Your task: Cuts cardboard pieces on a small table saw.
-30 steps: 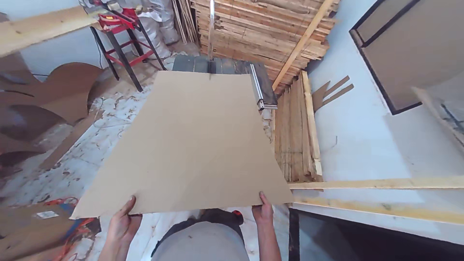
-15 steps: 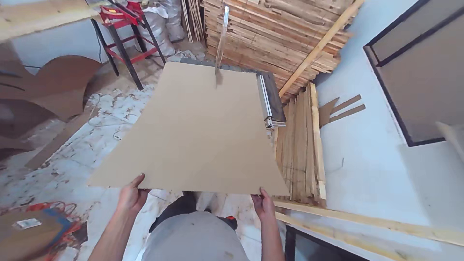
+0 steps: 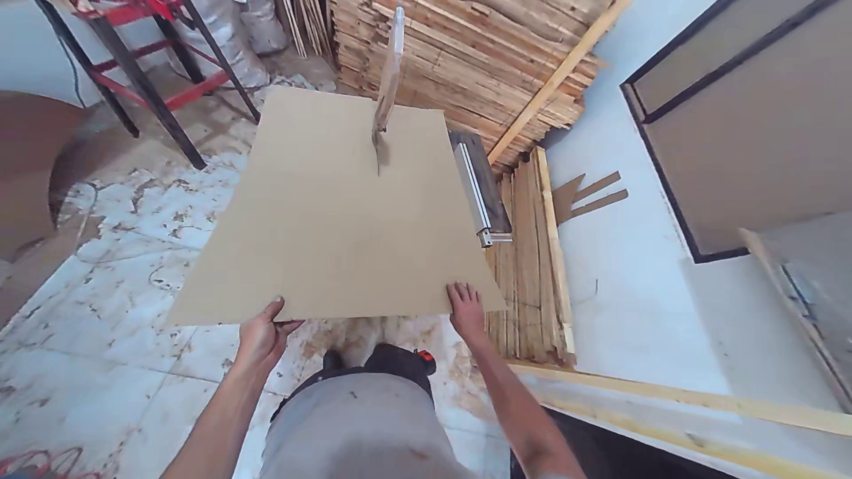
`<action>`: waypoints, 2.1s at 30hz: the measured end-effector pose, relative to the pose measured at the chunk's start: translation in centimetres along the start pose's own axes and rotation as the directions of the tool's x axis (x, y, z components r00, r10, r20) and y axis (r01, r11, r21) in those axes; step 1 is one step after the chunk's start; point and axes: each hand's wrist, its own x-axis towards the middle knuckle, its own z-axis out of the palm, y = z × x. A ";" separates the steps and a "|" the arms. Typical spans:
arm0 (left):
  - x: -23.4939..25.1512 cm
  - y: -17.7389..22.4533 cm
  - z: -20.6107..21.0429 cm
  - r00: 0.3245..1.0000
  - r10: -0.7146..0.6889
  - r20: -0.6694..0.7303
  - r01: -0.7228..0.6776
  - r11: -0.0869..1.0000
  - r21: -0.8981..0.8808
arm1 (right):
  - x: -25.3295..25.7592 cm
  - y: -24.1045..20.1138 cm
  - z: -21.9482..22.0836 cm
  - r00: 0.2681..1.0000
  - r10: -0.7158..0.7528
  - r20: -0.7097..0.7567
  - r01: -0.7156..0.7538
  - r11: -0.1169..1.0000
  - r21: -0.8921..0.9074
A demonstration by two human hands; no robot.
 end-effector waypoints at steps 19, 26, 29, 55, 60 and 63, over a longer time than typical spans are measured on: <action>17.2 -1.3 3.9 0.495 0.174 0.851 -0.618 -0.617 0.486 | 22.7 -0.8 -0.6 0.921 -0.049 0.386 0.096 0.990 -0.103; 26.8 4.7 12.5 0.522 -0.196 0.830 -0.758 -0.554 0.345 | 30.5 1.2 -1.2 0.890 -0.166 0.426 0.191 0.982 -0.016; 30.0 6.5 16.2 0.573 -0.224 0.788 -0.729 -0.578 0.366 | 36.2 1.6 -1.8 0.863 -0.207 0.461 0.234 0.972 -0.003; 39.8 22.5 28.4 0.613 -0.055 0.788 -0.593 -0.692 0.413 | 62.4 4.0 -19.2 0.967 -0.228 0.111 0.249 0.939 -0.236; 30.1 23.3 23.4 0.542 -0.021 0.840 -0.620 -0.685 0.383 | 54.8 10.9 -27.6 0.989 -0.144 -0.030 0.129 0.949 -0.289; 22.1 21.3 18.7 0.540 -0.004 0.841 -0.606 -0.696 0.386 | 45.1 12.7 -31.1 0.968 -0.159 -0.195 0.105 0.960 -0.260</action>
